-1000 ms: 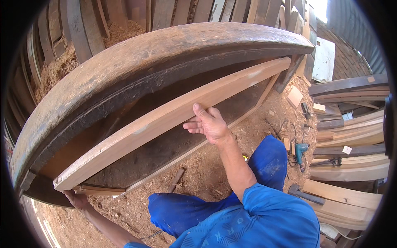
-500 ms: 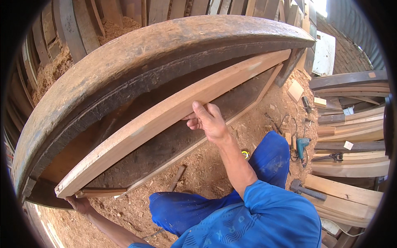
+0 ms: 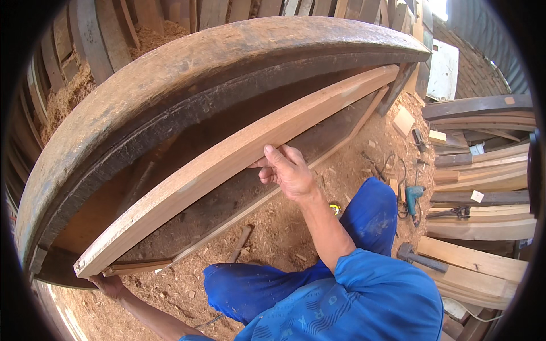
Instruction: The person uses an electric router to shape a wooden plank, then applies adhesive to a wooden joint using a small brush before fitting the pieces together.
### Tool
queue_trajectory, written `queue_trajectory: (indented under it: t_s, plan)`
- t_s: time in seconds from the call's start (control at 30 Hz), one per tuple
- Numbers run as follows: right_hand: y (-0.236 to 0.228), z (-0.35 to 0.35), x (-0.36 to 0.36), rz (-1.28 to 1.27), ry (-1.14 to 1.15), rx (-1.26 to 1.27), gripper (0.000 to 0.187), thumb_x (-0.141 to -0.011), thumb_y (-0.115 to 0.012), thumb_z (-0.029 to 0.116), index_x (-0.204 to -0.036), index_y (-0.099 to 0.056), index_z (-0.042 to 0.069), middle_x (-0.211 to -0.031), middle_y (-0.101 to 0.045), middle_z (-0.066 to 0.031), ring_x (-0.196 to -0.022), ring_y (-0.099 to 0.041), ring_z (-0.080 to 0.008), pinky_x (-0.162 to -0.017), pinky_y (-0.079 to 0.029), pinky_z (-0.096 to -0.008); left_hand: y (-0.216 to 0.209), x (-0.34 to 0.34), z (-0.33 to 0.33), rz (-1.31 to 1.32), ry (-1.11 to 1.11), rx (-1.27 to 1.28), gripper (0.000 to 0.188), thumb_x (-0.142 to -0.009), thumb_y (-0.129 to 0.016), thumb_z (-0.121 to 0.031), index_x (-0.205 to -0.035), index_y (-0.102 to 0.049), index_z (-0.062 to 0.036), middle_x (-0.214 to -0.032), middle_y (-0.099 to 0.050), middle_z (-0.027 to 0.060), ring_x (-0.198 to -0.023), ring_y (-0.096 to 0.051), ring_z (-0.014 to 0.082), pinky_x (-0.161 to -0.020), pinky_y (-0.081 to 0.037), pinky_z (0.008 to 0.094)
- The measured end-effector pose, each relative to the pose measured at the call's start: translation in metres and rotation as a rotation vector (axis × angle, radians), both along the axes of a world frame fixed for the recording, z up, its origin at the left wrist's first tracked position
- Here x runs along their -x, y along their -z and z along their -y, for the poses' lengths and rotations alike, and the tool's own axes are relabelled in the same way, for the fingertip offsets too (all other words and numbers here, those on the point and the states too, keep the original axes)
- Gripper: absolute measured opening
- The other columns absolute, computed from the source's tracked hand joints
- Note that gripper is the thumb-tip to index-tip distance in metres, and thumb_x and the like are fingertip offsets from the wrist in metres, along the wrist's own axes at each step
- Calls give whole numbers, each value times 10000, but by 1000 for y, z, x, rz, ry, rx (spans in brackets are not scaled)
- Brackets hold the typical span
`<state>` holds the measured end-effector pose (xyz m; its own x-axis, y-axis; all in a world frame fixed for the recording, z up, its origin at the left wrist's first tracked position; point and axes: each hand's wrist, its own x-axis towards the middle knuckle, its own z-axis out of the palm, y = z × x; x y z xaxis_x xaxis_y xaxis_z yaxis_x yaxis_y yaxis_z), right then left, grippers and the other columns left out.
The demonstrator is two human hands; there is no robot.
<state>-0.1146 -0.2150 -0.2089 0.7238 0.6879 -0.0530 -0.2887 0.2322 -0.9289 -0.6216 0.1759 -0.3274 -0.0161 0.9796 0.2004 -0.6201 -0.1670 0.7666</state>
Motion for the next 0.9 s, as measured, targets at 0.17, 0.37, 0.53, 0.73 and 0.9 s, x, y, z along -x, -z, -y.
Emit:
queue_trajectory:
  t_s: [0.17,0.37,0.53,0.73,0.9]
  plan:
    - [-21,-10,8,396,-246,374,390,-944,-643,369,-1061,-627,-2,-839,-719,-140,-614,-627,-134,-584,-531,-272,-9,13,11,-21,-120,70,595,-974,-570,-455,-1444,-444,-112,-1436,-484,84,-1293,-456,253,-1056,-395,411]
    - [-116,-23,51,1630,-116,392,558,-756,-790,284,-1209,-568,46,-1138,-667,-109,-1068,-602,-322,-994,-442,-441,17,-18,-9,-41,-128,31,457,-913,-625,-277,-1301,-529,-56,-1276,-571,94,-1206,-521,225,-1032,-429,400]
    - [-80,-82,50,1863,-313,458,636,-722,-807,246,-1260,-511,80,-1136,-648,-129,-1068,-577,-367,-978,-416,-460,-9,-41,17,92,253,-200,490,-915,-667,-183,-1351,-494,-42,-1322,-575,103,-1236,-542,232,-1079,-414,436]
    - [-70,-99,34,1768,-409,737,635,-761,-790,250,-1294,-494,69,-1073,-640,-202,-1036,-581,-424,-902,-435,-504,-16,-61,23,188,268,-168,620,-878,-749,-252,-1382,-477,-16,-1304,-582,93,-1215,-539,194,-1047,-423,350]
    - [-72,-110,29,1688,-451,850,694,-764,-794,276,-1351,-488,69,-1129,-630,-240,-1077,-577,-429,-951,-427,-496,1,-52,11,-54,246,-151,641,-831,-814,-324,-1327,-532,-33,-1232,-625,51,-1123,-579,150,-961,-474,306]
